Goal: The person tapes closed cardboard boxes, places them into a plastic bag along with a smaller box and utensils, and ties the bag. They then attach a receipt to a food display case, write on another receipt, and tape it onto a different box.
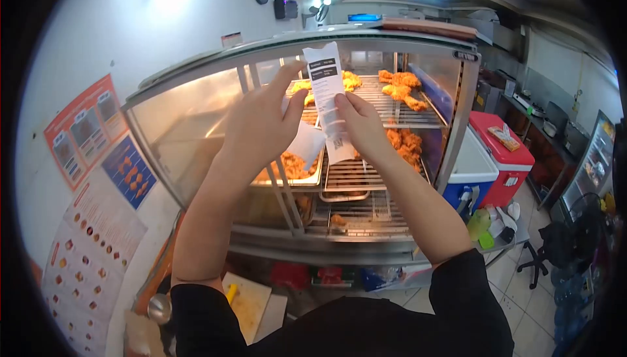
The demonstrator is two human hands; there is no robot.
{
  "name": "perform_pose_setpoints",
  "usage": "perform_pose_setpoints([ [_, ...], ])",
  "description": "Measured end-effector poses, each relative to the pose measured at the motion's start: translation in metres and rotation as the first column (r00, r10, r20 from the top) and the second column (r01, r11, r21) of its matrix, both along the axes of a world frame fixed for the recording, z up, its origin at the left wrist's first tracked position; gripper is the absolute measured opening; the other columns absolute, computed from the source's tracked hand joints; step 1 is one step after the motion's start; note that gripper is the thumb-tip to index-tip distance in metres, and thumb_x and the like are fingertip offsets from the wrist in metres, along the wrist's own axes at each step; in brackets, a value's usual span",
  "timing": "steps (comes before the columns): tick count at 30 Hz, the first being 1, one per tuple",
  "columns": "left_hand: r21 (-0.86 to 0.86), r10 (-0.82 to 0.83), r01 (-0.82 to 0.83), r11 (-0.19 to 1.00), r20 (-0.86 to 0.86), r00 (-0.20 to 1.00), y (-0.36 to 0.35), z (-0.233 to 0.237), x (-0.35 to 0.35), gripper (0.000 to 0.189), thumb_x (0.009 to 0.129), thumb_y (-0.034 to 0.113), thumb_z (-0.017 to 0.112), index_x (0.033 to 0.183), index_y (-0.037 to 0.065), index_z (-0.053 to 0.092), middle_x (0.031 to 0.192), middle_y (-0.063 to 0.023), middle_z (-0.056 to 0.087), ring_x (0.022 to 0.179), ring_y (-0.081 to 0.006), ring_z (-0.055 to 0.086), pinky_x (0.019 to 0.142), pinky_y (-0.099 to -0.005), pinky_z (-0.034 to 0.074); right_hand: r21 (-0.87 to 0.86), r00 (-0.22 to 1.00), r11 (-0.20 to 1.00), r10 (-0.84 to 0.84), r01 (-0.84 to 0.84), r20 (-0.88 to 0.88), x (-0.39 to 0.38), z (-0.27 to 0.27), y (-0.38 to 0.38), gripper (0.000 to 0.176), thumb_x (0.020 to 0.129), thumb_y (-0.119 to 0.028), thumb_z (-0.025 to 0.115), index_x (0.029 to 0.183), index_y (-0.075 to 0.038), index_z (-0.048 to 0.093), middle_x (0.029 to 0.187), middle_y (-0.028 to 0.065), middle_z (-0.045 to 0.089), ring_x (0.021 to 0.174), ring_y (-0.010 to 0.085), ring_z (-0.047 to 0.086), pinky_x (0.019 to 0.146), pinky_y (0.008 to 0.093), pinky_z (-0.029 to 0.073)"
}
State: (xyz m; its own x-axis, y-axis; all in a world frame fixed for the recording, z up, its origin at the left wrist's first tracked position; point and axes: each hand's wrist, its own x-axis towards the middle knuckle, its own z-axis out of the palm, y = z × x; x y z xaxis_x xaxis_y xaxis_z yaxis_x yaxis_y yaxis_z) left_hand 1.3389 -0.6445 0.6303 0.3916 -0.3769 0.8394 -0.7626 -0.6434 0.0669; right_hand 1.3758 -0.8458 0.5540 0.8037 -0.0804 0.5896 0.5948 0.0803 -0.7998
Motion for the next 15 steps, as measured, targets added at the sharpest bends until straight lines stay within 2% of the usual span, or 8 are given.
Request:
perform_pose_setpoints([
  [2, -0.006, 0.027, -0.027, 1.000, 0.083, 0.996, -0.011, 0.016, 0.041, 0.039, 0.102, 0.023, 0.062, 0.141, 0.020, 0.060, 0.074, -0.0165, 0.069, 0.070, -0.0373, 0.069, 0.067, -0.0450, 0.052, 0.001, 0.997, 1.000, -0.025, 0.025, 0.078, 0.032, 0.009, 0.002, 0.036, 0.112, -0.028, 0.051, 0.115, 0.003, 0.068, 0.092, 0.0022, 0.068, 0.078, 0.0079, 0.060, 0.070, 0.0273, 0.050],
  [3, 0.008, 0.014, -0.014, 1.000, 0.058, 0.998, -0.014, 0.023, 0.060, 0.039, 0.103, 0.024, 0.062, 0.142, 0.021, 0.058, 0.080, -0.0167, 0.072, 0.072, -0.0362, 0.071, 0.066, -0.0452, 0.053, 0.005, 0.994, 0.999, -0.050, 0.050, 0.095, 0.044, 0.010, 0.003, 0.036, 0.112, -0.028, 0.051, 0.116, 0.004, 0.068, 0.092, 0.0030, 0.068, 0.079, 0.0081, 0.061, 0.071, 0.0275, 0.051],
  [5, 0.027, 0.021, -0.023, 0.999, 0.087, 0.996, -0.020, 0.028, 0.090, 0.040, 0.103, 0.024, 0.062, 0.143, 0.021, 0.058, 0.082, -0.0160, 0.073, 0.073, -0.0362, 0.072, 0.066, -0.0452, 0.053, 0.012, 0.988, 0.995, -0.102, 0.102, 0.120, 0.064, 0.004, 0.005, 0.036, 0.112, -0.027, 0.051, 0.116, 0.004, 0.067, 0.092, 0.0045, 0.069, 0.080, 0.0079, 0.061, 0.072, 0.0278, 0.051],
  [8, 0.025, 0.013, -0.018, 1.000, 0.177, 0.984, -0.027, 0.023, 0.112, 0.040, 0.101, 0.022, 0.065, 0.140, 0.019, 0.061, 0.083, -0.0131, 0.075, 0.071, -0.0333, 0.072, 0.064, -0.0425, 0.054, 0.023, 0.987, 0.996, -0.086, 0.084, 0.133, 0.076, -0.001, 0.007, 0.035, 0.113, -0.027, 0.050, 0.114, 0.004, 0.067, 0.092, 0.0049, 0.069, 0.081, 0.0074, 0.061, 0.071, 0.0276, 0.051],
  [10, -0.002, -0.009, 0.011, 1.000, 0.445, 0.896, -0.028, 0.018, 0.123, 0.036, 0.098, 0.019, 0.069, 0.134, 0.017, 0.067, 0.085, -0.0112, 0.076, 0.069, -0.0304, 0.072, 0.062, -0.0387, 0.054, -0.003, 0.984, 0.994, -0.106, 0.107, 0.142, 0.081, -0.003, 0.003, 0.036, 0.113, -0.026, 0.050, 0.111, 0.004, 0.067, 0.088, 0.0043, 0.069, 0.079, 0.0066, 0.061, 0.070, 0.0280, 0.050],
  [11, -0.001, -0.007, 0.009, 1.000, 0.512, 0.859, -0.028, 0.018, 0.126, 0.035, 0.095, 0.014, 0.074, 0.129, 0.014, 0.071, 0.083, -0.0091, 0.075, 0.066, -0.0256, 0.071, 0.060, -0.0349, 0.053, -0.025, 0.982, 0.992, -0.119, 0.124, 0.146, 0.078, -0.004, 0.001, 0.036, 0.113, -0.027, 0.050, 0.110, 0.004, 0.068, 0.086, 0.0036, 0.068, 0.077, 0.0064, 0.060, 0.068, 0.0281, 0.050],
  [15, 0.007, -0.014, 0.013, 1.000, 0.616, 0.788, -0.025, 0.017, 0.134, 0.039, 0.092, 0.012, 0.076, 0.131, 0.011, 0.071, 0.081, -0.0077, 0.074, 0.064, -0.0232, 0.070, 0.059, -0.0338, 0.052, 0.002, 0.985, 0.995, -0.098, 0.099, 0.145, 0.074, -0.003, 0.004, 0.036, 0.113, -0.027, 0.050, 0.107, 0.004, 0.068, 0.081, 0.0015, 0.066, 0.071, 0.0050, 0.057, 0.064, 0.0266, 0.047],
])
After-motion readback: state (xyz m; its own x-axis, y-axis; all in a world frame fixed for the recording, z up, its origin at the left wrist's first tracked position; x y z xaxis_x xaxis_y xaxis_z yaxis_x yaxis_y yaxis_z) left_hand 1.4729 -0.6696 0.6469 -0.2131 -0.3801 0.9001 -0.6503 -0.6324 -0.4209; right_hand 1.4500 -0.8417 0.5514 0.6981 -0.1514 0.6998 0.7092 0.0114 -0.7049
